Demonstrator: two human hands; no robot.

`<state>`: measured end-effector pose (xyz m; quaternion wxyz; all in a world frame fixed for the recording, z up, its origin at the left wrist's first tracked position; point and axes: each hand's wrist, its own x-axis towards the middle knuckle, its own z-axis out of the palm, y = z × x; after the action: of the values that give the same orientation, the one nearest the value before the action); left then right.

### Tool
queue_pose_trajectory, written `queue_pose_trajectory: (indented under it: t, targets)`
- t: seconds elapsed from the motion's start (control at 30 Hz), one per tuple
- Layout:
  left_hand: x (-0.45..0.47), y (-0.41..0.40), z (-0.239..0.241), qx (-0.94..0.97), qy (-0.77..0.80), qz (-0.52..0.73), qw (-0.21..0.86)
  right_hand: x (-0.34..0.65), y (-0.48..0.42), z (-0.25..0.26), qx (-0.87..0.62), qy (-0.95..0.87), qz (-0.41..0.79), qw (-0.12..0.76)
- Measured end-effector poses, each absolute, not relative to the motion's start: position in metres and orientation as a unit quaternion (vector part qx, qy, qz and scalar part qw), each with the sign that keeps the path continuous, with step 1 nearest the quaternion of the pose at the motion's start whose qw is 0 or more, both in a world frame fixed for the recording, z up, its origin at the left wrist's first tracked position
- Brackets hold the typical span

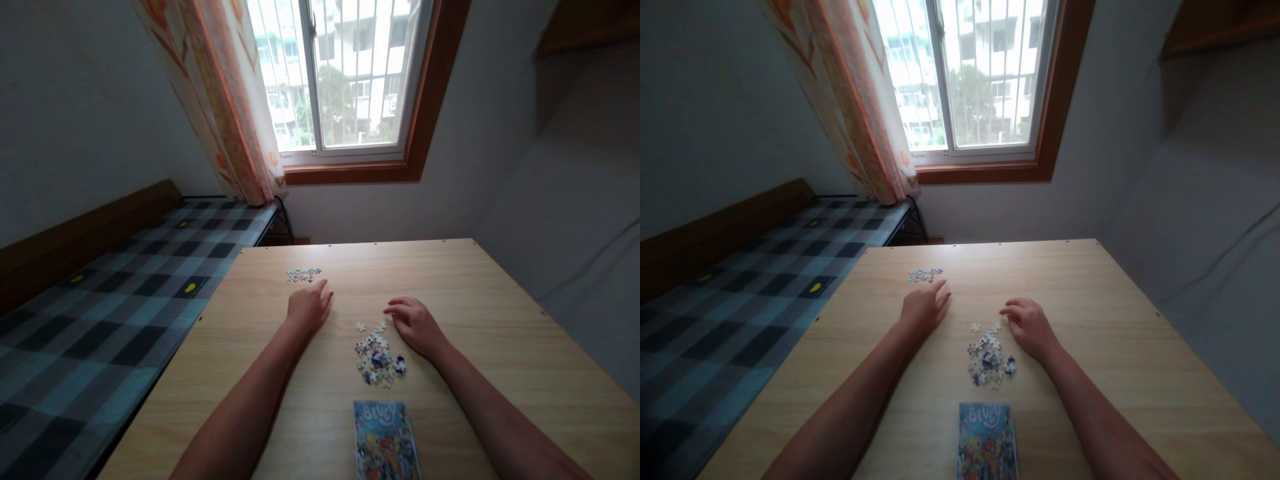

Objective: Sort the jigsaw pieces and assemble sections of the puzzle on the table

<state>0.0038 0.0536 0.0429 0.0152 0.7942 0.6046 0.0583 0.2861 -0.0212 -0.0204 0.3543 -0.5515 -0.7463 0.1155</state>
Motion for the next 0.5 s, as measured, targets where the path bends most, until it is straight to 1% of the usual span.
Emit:
queue_pose_trajectory:
  t: [0.13,0.23,0.37,0.5]
  targets:
    - [0.015,0.041,0.036,0.887,0.445,0.080,0.094,0.284,-0.026,-0.013,-0.512,-0.766,0.120,0.369]
    - [0.021,0.033,0.032,0.919,0.351,0.105,0.147,0.282,-0.030,-0.008,-0.467,-0.796,0.129,0.362]
    - [0.024,0.027,0.033,0.922,0.301,0.134,0.204,0.280,-0.032,-0.003,-0.444,-0.817,0.148,0.337]
    - [0.023,0.026,0.034,0.922,0.286,0.119,0.234,0.280,-0.034,0.000,-0.443,-0.827,0.163,0.304]
